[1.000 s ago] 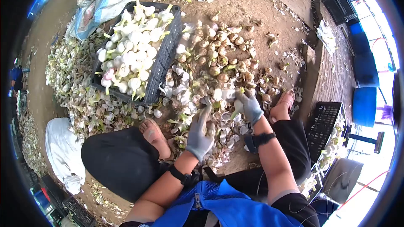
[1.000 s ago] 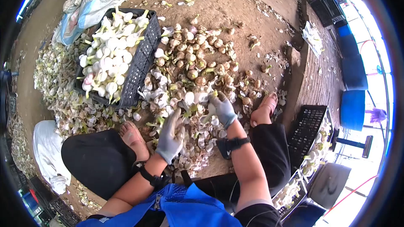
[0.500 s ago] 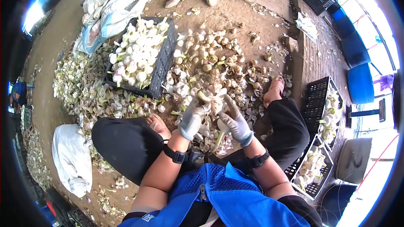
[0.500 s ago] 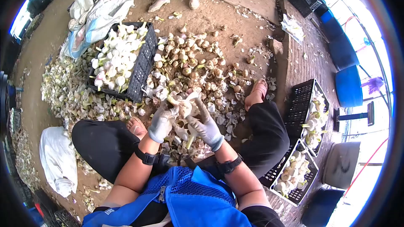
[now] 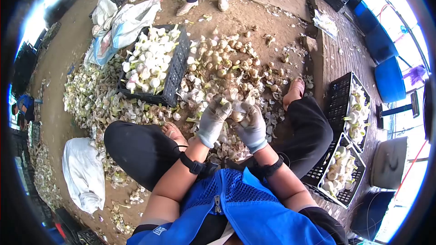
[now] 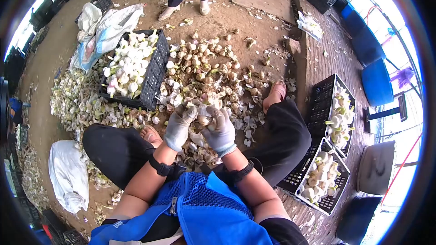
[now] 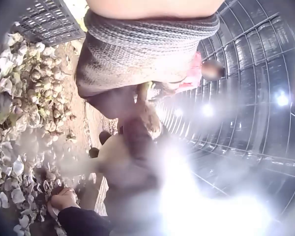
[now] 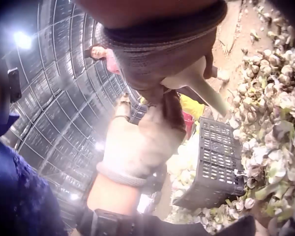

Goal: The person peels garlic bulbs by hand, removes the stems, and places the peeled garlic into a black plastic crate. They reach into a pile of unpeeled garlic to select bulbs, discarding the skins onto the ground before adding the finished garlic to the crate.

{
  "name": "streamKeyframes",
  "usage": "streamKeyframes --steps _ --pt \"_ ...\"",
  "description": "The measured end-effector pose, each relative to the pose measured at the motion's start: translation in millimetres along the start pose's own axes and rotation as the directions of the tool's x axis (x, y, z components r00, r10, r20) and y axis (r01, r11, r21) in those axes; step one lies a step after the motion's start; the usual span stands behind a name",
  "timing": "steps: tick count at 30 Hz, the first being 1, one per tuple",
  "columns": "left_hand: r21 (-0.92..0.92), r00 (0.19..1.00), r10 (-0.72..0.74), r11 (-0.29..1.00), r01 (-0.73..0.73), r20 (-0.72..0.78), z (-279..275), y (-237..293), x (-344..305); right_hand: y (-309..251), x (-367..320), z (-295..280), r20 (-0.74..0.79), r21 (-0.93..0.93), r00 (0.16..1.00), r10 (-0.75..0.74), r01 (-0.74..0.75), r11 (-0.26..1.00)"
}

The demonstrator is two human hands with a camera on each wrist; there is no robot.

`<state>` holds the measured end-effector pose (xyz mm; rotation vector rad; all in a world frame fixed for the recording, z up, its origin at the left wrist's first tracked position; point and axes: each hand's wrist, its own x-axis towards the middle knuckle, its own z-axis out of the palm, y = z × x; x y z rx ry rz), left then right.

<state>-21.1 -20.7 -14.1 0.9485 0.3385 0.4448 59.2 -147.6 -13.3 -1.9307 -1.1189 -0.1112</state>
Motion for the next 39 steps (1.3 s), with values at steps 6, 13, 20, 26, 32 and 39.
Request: streamKeyframes --steps 6,13,20,26,32,39 --pt "0.466 0.967 0.251 0.852 -0.239 0.037 0 7 -3 15 -10 10 -0.044 0.209 0.998 0.037 -0.027 0.978" --pt "0.521 0.951 0.301 0.803 -0.291 0.068 -3 -1 -6 0 -1 -5 0.014 0.240 0.997 0.074 -0.076 0.968" --pt "0.560 0.959 0.281 0.800 -0.216 -0.032 -13 -12 -4 3 20 -26 0.802 0.567 0.597 0.003 -0.761 -0.313" --pt "0.753 0.887 0.360 0.487 -0.443 0.289 -2 17 -10 29 10 -21 0.781 0.613 0.585 0.219 -0.785 -0.089" --pt "0.694 0.941 0.330 0.662 -0.283 0.069 -26 18 7 17 1 -30 0.901 0.289 0.321 -0.291 -0.946 -0.147" --pt "0.897 0.945 -0.046 0.332 -0.291 0.323 -42 23 1 13 -1 -14 0.668 0.646 0.678 0.308 -0.733 0.212"
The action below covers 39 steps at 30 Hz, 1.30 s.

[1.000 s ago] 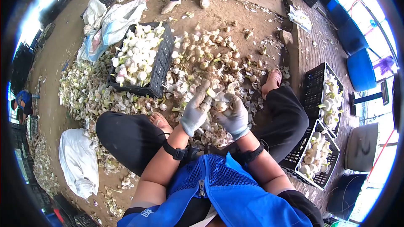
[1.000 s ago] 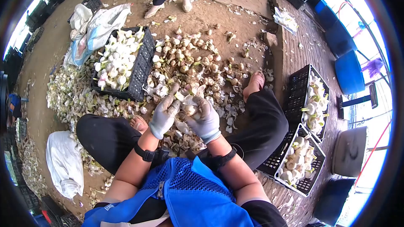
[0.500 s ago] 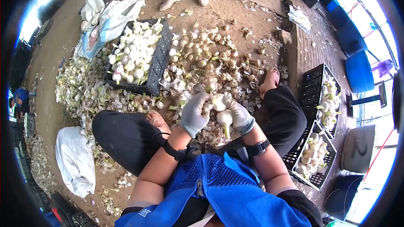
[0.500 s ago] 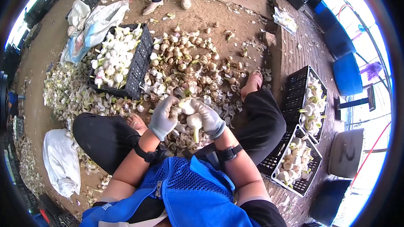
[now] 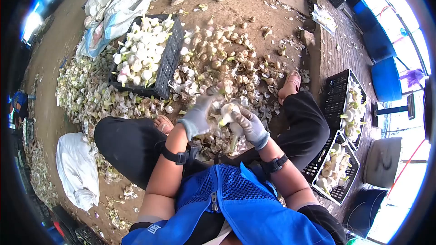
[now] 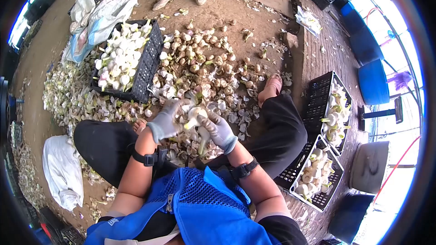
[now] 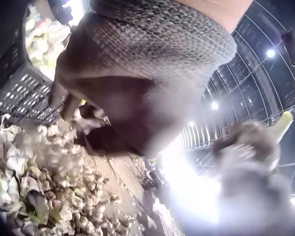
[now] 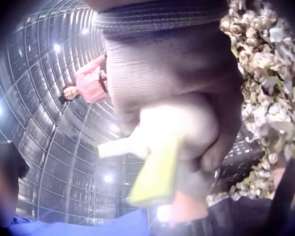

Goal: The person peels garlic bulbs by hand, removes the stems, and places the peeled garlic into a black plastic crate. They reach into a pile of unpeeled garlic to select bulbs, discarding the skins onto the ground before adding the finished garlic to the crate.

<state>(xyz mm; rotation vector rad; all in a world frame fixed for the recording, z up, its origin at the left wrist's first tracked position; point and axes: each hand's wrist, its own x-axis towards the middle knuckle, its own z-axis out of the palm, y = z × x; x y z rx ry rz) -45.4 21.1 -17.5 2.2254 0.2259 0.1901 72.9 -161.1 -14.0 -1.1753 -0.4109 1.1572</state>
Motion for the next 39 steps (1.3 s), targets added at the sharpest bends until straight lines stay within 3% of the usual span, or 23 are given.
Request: streamKeyframes --steps 1,4,6,7,9,10,12,16,21,23,24,26,27,29,30,31,32,33,35,36,37,38,39 --pt "-0.169 1.000 0.000 0.986 0.001 0.008 11 -1 -2 2 2 -2 -0.063 -0.081 0.997 -0.046 0.041 0.996" --pt "-0.158 0.987 0.080 0.982 -0.103 -0.142 19 13 2 10 5 -4 -0.105 -0.071 0.987 -0.123 0.116 0.991" --pt "-0.324 0.955 0.006 0.940 -0.107 -0.298 27 15 6 8 4 -2 -0.138 -0.123 0.982 -0.129 0.112 0.986" --pt "-0.325 0.955 0.006 0.940 -0.107 -0.297 27 14 8 6 5 -2 -0.139 -0.123 0.982 -0.130 0.113 0.986" --pt "-0.013 0.830 0.314 0.933 -0.360 -0.461 19 24 14 -2 6 -1 -0.156 -0.114 0.985 -0.077 0.059 0.992" --pt "-0.012 0.830 0.315 0.933 -0.360 -0.460 14 28 13 -5 8 2 -0.156 -0.113 0.985 -0.078 0.060 0.992" --pt "0.088 0.885 0.360 0.932 -0.350 -0.295 5 36 11 -9 11 6 -0.221 -0.341 0.959 -0.179 0.097 0.935" --pt "0.161 0.883 0.353 0.935 -0.317 -0.308 8 38 9 -4 14 -11 -0.209 -0.591 0.951 -0.228 0.063 0.804" --pt "0.211 0.884 0.351 0.931 -0.297 -0.308 6 42 7 -8 12 -2 -0.314 -0.547 0.901 -0.301 0.088 0.833" --pt "0.251 0.884 0.377 0.916 -0.312 -0.278 8 40 7 -16 9 4 -0.318 -0.657 0.906 -0.279 0.002 0.754" --pt "0.169 0.877 0.371 0.928 -0.333 -0.306 11 34 9 -4 15 -7 -0.221 -0.812 0.831 -0.511 0.133 0.568" --pt "0.067 0.812 0.362 0.925 -0.375 -0.457 13 32 9 -3 19 -20 -0.281 -0.785 0.813 -0.510 0.111 0.609" --pt "0.070 0.813 0.365 0.924 -0.376 -0.455 14 31 9 -6 20 -26 -0.336 -0.756 0.794 -0.506 0.093 0.648" --pt "-0.384 0.851 0.063 0.873 -0.300 -0.521 20 25 5 -7 22 -46 -0.499 -0.680 0.747 -0.438 -0.024 0.733" --pt "-0.778 0.913 -0.083 0.559 -0.288 -0.398 13 34 2 -6 23 -61 -0.484 -0.722 0.768 -0.418 -0.081 0.687" --pt "-0.734 0.856 -0.173 0.613 -0.294 -0.487 10 45 5 -2 24 -74 -0.471 -0.762 0.789 -0.395 -0.137 0.633" --pt "-0.773 0.861 -0.231 0.582 -0.252 -0.454 11 38 5 -2 20 -71 -0.381 -0.692 0.835 -0.398 0.028 0.721" --pt "-0.811 0.863 -0.288 0.547 -0.207 -0.415 10 35 5 -16 15 -51 -0.425 -0.622 0.863 -0.272 -0.061 0.781" --pt "-0.848 0.849 -0.337 0.486 -0.213 -0.407 15 33 7 -10 14 -40 -0.316 -0.341 0.930 -0.190 0.076 0.937" --pt "-0.644 0.840 -0.211 0.739 -0.198 -0.501 18 28 6 -22 9 -18 -0.282 -0.239 0.941 -0.186 0.119 0.964" --pt "-0.368 0.835 -0.060 0.913 -0.175 -0.547 20 23 5 -29 8 -9 -0.234 -0.303 0.952 -0.196 0.120 0.945" --pt "-0.276 0.826 0.067 0.925 -0.262 -0.559 13 41 8 -31 9 -2 -0.231 -0.404 0.944 -0.235 0.127 0.906" --pt "-0.006 0.776 0.285 0.937 -0.348 -0.562 11 41 11 -31 12 2 -0.223 -0.501 0.935 -0.276 0.133 0.855"
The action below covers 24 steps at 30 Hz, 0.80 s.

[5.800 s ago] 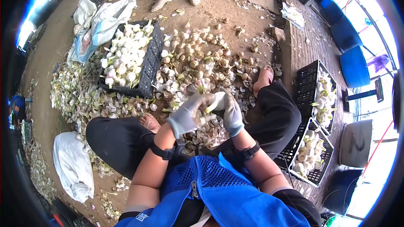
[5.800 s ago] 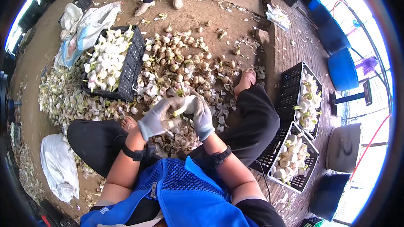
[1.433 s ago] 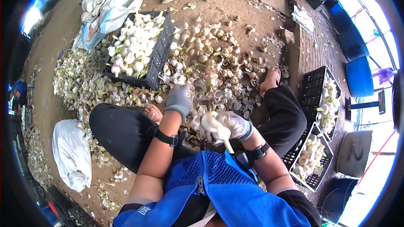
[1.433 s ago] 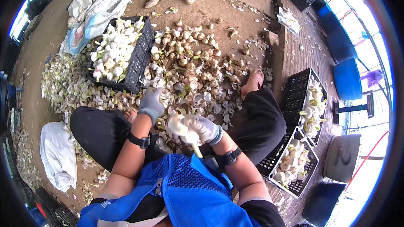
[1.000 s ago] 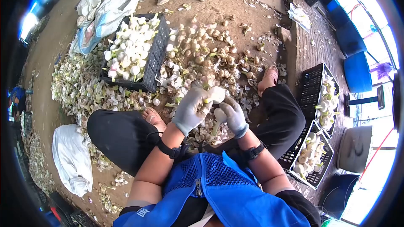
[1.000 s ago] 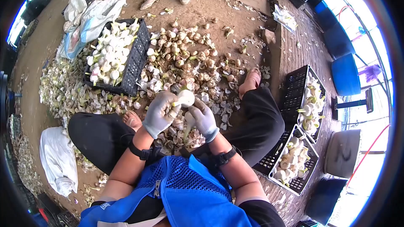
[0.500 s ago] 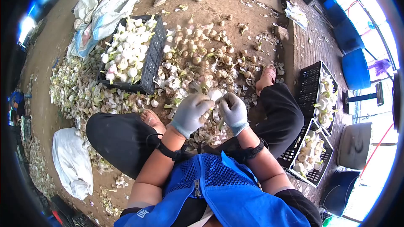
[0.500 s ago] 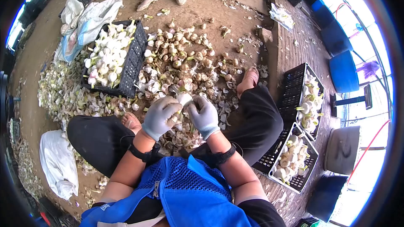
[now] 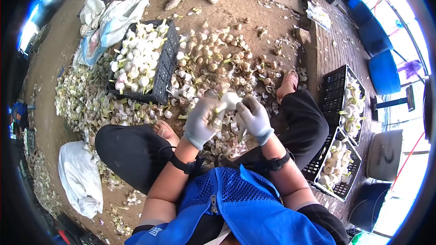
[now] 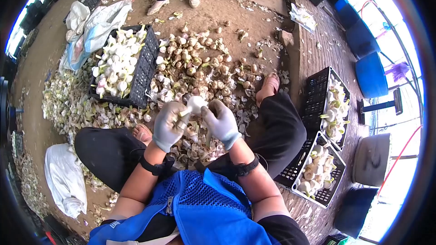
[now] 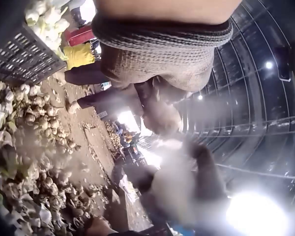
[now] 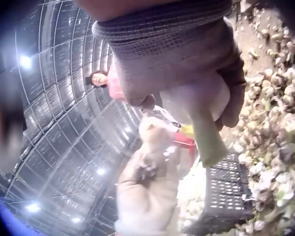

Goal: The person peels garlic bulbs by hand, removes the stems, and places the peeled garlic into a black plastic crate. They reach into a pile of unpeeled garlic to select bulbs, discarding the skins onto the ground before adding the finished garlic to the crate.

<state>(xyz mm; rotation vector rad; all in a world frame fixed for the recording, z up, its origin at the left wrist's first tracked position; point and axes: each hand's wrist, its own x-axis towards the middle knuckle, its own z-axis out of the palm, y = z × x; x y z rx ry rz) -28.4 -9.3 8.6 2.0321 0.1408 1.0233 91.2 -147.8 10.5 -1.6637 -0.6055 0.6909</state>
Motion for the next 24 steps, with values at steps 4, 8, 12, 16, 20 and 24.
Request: streamKeyframes --steps 4,8,12,16,20,24 --pt "-0.373 0.924 -0.381 0.853 0.365 0.032 5 -15 -22 -2 4 0 -0.139 0.075 0.986 -0.087 0.098 0.992" --pt "-0.937 0.697 -0.698 0.111 0.332 0.164 -12 -16 -8 38 26 -44 -0.368 -0.322 0.929 -0.018 -0.109 0.940" --pt "-0.933 0.716 -0.676 0.120 0.339 0.173 -10 -12 -6 24 12 -34 -0.154 -0.316 0.967 -0.204 0.148 0.937" --pt "-0.546 0.783 -0.621 0.663 0.512 -0.021 5 -21 -19 -12 -4 0 0.024 -0.210 0.999 -0.036 0.040 0.977" --pt "-0.162 0.970 -0.229 0.963 0.214 -0.083 9 -6 -14 -2 5 14 -0.038 -0.393 0.994 -0.107 0.084 0.916" --pt "-0.149 0.967 -0.239 0.963 0.225 -0.085 9 -9 -17 4 8 15 -0.117 -0.245 0.974 -0.194 0.161 0.956"
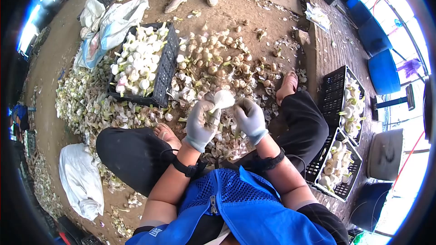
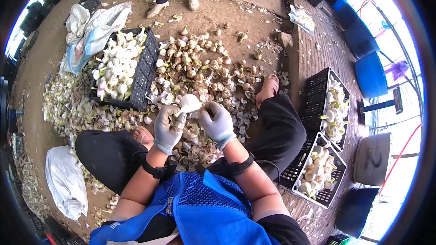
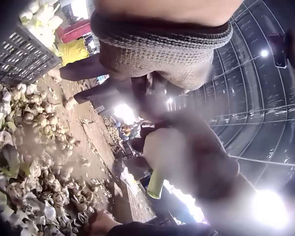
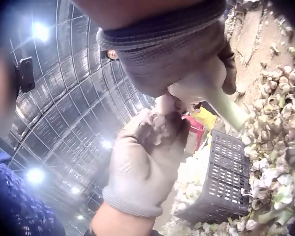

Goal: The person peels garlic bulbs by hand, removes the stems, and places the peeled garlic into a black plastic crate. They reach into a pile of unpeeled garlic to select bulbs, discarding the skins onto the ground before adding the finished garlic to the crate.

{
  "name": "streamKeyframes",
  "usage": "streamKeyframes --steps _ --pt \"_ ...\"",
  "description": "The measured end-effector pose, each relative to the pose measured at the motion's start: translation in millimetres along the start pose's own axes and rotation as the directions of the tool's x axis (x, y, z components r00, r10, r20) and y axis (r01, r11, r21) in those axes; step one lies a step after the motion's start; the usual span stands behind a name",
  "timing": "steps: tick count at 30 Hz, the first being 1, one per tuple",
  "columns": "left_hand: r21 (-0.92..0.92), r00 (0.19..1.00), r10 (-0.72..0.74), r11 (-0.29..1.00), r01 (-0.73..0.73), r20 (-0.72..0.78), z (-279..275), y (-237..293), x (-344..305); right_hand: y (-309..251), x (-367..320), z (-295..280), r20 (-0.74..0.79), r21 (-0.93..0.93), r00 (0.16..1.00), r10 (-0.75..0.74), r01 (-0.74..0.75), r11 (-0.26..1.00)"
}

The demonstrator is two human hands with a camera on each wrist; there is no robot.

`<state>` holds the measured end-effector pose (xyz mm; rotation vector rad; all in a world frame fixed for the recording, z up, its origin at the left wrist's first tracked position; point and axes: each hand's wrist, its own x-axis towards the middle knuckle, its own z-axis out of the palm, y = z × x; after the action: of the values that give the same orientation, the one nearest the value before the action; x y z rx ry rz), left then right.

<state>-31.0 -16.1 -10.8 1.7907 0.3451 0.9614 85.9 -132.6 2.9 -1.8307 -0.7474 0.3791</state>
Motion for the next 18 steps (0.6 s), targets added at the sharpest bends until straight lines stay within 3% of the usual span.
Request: streamKeyframes --steps 2,3,4,6,7,8,10,11,12,13,14,16,18 --pt "0.088 0.996 0.085 0.992 -0.087 0.020 -1 4 4 -8 -4 -1 0.049 0.127 0.995 0.087 -0.093 0.988" --pt "0.171 0.985 0.167 0.970 -0.173 0.051 -1 7 4 -9 -5 -3 0.037 -0.093 0.998 0.046 -0.042 0.995" --pt "0.166 0.985 0.165 0.971 -0.172 0.053 3 4 1 -5 -5 -2 0.034 -0.096 0.998 0.049 -0.046 0.994" --pt "-0.102 0.998 -0.063 0.993 0.066 0.031 9 0 -5 2 -2 2 -0.029 0.005 0.999 0.039 -0.039 0.999" --pt "-0.100 0.998 -0.060 0.993 0.059 -0.005 7 -4 -4 4 -1 -4 -0.080 -0.096 0.996 -0.036 0.028 0.995" --pt "-0.258 0.982 -0.190 0.948 0.185 0.005 5 -6 -6 6 2 -8 -0.132 -0.093 0.990 -0.049 0.036 0.995" --pt "-0.611 0.888 -0.442 0.671 0.420 0.125 -3 2 3 25 9 -20 -0.213 0.009 0.962 0.169 -0.171 0.985" --pt "-0.746 0.878 -0.450 0.527 0.407 0.161 -3 -3 3 49 12 -27 -0.226 -0.005 0.951 0.213 -0.219 0.976" --pt "-0.748 0.880 -0.448 0.528 0.403 0.158 -5 -3 6 58 16 -32 -0.239 -0.019 0.937 0.255 -0.267 0.964" --pt "-0.823 0.811 -0.531 0.328 0.463 0.244 -8 -3 8 66 14 -34 -0.202 0.065 0.965 0.169 -0.158 0.985" --pt "-0.861 0.731 -0.589 0.111 0.496 0.345 -12 -3 8 61 11 -33 -0.200 0.063 0.965 0.168 -0.159 0.985" --pt "-0.844 0.705 -0.576 0.049 0.535 0.414 -11 -17 4 39 3 -30 0.008 0.256 0.993 0.117 -0.115 0.960" --pt "-0.802 0.721 -0.575 0.177 0.571 0.386 -7 -18 2 15 -2 -27 0.200 0.364 0.960 0.193 -0.256 0.896"
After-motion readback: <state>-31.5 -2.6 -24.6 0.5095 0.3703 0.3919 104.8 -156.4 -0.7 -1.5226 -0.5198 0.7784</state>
